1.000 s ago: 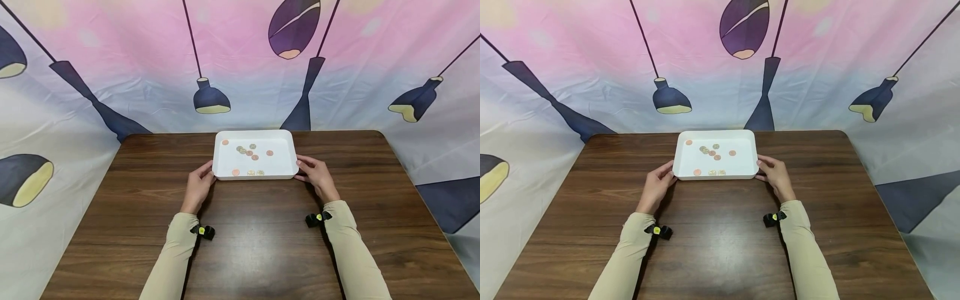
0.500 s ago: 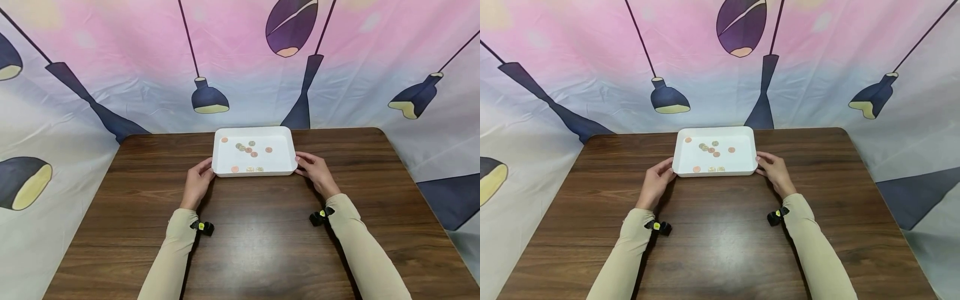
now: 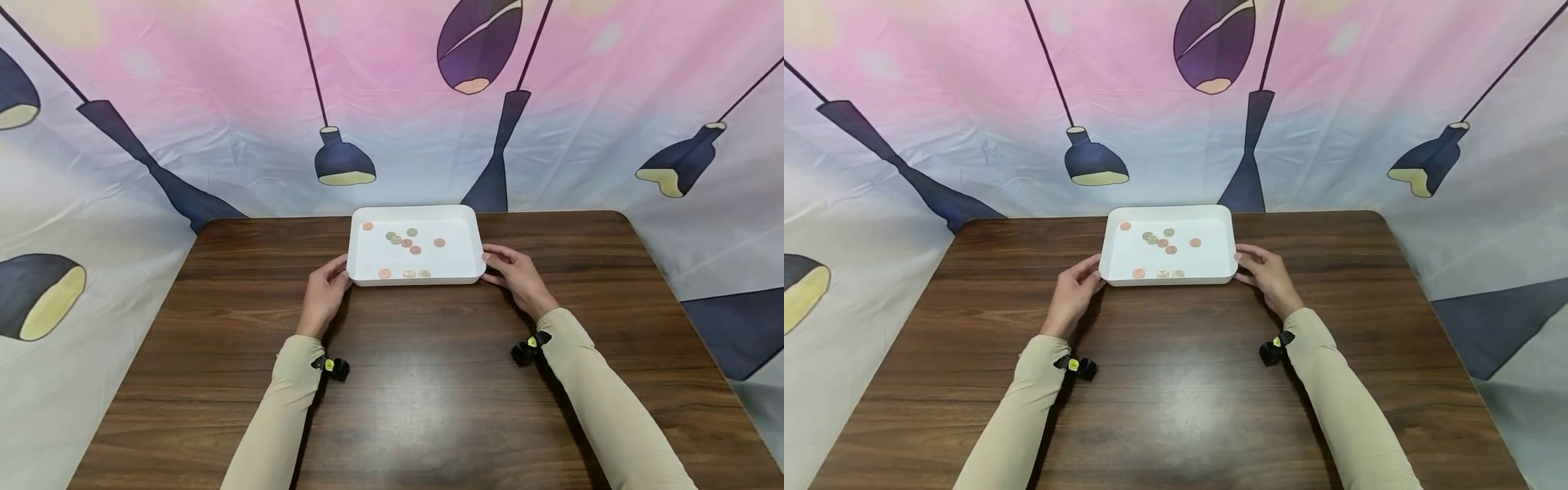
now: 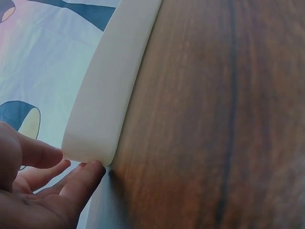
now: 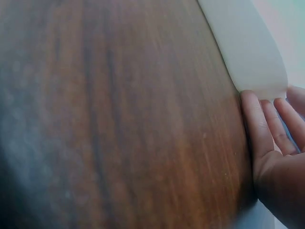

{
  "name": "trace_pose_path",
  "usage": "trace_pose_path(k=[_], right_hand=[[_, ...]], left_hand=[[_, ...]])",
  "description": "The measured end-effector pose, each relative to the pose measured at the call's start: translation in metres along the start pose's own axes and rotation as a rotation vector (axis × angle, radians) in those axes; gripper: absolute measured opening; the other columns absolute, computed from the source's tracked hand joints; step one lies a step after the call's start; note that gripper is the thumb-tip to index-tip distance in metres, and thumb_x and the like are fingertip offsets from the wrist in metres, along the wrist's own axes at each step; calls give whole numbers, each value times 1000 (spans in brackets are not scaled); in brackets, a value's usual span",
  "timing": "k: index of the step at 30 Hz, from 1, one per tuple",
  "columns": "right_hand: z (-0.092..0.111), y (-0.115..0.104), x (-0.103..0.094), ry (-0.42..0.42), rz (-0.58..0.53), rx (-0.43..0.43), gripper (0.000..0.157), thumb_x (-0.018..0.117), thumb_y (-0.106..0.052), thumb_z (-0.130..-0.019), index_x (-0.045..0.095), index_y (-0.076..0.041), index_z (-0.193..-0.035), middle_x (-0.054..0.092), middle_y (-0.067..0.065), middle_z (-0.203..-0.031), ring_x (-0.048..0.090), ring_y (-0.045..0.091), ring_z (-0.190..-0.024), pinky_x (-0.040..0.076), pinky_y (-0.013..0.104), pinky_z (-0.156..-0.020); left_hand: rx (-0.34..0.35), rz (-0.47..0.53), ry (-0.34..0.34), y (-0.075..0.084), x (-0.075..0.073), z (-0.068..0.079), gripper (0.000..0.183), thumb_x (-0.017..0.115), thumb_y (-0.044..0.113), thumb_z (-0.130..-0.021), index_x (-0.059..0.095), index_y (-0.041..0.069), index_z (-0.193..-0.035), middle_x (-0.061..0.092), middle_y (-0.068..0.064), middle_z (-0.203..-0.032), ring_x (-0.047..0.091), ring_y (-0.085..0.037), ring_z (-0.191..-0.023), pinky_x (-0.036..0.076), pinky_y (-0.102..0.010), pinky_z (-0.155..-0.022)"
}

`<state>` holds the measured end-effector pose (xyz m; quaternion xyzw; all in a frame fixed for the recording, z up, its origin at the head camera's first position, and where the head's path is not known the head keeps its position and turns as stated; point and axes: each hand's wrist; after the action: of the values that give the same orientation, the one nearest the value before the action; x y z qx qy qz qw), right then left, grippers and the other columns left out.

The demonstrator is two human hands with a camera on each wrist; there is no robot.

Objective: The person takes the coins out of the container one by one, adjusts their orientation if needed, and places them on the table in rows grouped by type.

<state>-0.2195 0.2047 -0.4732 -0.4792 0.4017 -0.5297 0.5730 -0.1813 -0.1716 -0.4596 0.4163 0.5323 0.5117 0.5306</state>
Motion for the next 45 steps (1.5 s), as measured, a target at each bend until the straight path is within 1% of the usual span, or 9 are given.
trace_pose_path(k=[4, 9, 14, 22, 24, 27, 31, 37, 45], right_hand=[[-1, 0, -1, -3, -47, 21, 51, 61, -17, -109, 50, 3, -154, 50, 21, -150, 65, 9, -114, 57, 28, -98], [1, -1, -1, 21, -63, 30, 52, 61, -17, -109, 49, 7, -153, 46, 26, -155, 67, 5, -109, 55, 25, -99], [1, 0, 0, 27, -84, 37, 53, 63, -17, -108, 48, 8, -153, 45, 26, -156, 67, 3, -108, 56, 25, -99], [-1, 4, -3, 27, -99, 42, 53, 64, -17, -107, 49, 8, -152, 46, 25, -155, 68, 6, -110, 56, 27, -100], [-1, 4, -3, 27, -98, 37, 53, 64, -17, -107, 49, 8, -152, 46, 26, -156, 68, 6, -110, 56, 27, -100], [-1, 3, -3, 25, -86, 32, 53, 63, -17, -108, 49, 8, -153, 44, 27, -157, 67, 6, -110, 55, 27, -100], [-2, 3, -1, 22, -73, 30, 52, 62, -16, -108, 49, 8, -152, 44, 27, -157, 67, 6, -111, 56, 27, -100], [-3, 0, 1, 17, -81, 25, 53, 63, -16, -108, 49, 9, -152, 44, 28, -157, 67, 7, -112, 55, 28, -101], [0, 1, -1, 38, -63, 36, 52, 62, -16, -109, 49, 8, -153, 45, 28, -157, 67, 7, -111, 56, 26, -98]], left_hand=[[42, -82, 43, 4, 1, 2, 41, 52, -1, -107, 56, -5, -148, 61, -26, -142, 61, -32, -132, 54, -31, -104], [207, -291, 122, 19, 9, 4, 34, 63, 5, -104, 67, -2, -137, 66, -22, -129, 66, -32, -119, 54, -42, -102], [315, -446, 31, 39, 18, -3, 26, 65, 5, -102, 73, -1, -126, 71, -19, -117, 69, -32, -106, 58, -46, -93], [164, -763, -206, 51, 37, -30, 27, 71, 9, -100, 73, 0, -126, 75, -12, -97, 70, -26, -81, 56, -38, -70], [114, -823, -240, 53, 43, -35, 27, 76, 10, -97, 75, 1, -122, 76, -12, -96, 69, -27, -82, 57, -41, -75], [73, -893, -297, 55, 46, -41, 25, 81, 11, -93, 78, 1, -115, 77, -15, -106, 70, -34, -100, 52, -51, -104], [58, -927, -324, 53, 45, -46, 20, 83, 11, -91, 79, 2, -108, 74, -17, -118, 65, -36, -108, 46, -52, -111], [25, -848, -274, 47, 43, -49, 10, 82, 8, -89, 79, 5, -98, 71, -12, -89, 58, -24, -76, 50, -35, -68], [78, -781, -234, 39, 53, -56, 10, 77, 10, -94, 81, 7, -103, 71, -7, -83, 59, -17, -65, 46, -28, -59]])
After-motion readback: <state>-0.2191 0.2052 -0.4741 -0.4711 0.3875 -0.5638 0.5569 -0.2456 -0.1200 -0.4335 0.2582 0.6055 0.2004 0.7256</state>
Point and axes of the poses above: each hand's wrist, its own z-axis away from the middle knuckle, its own x-axis out of the palm, y = z × x
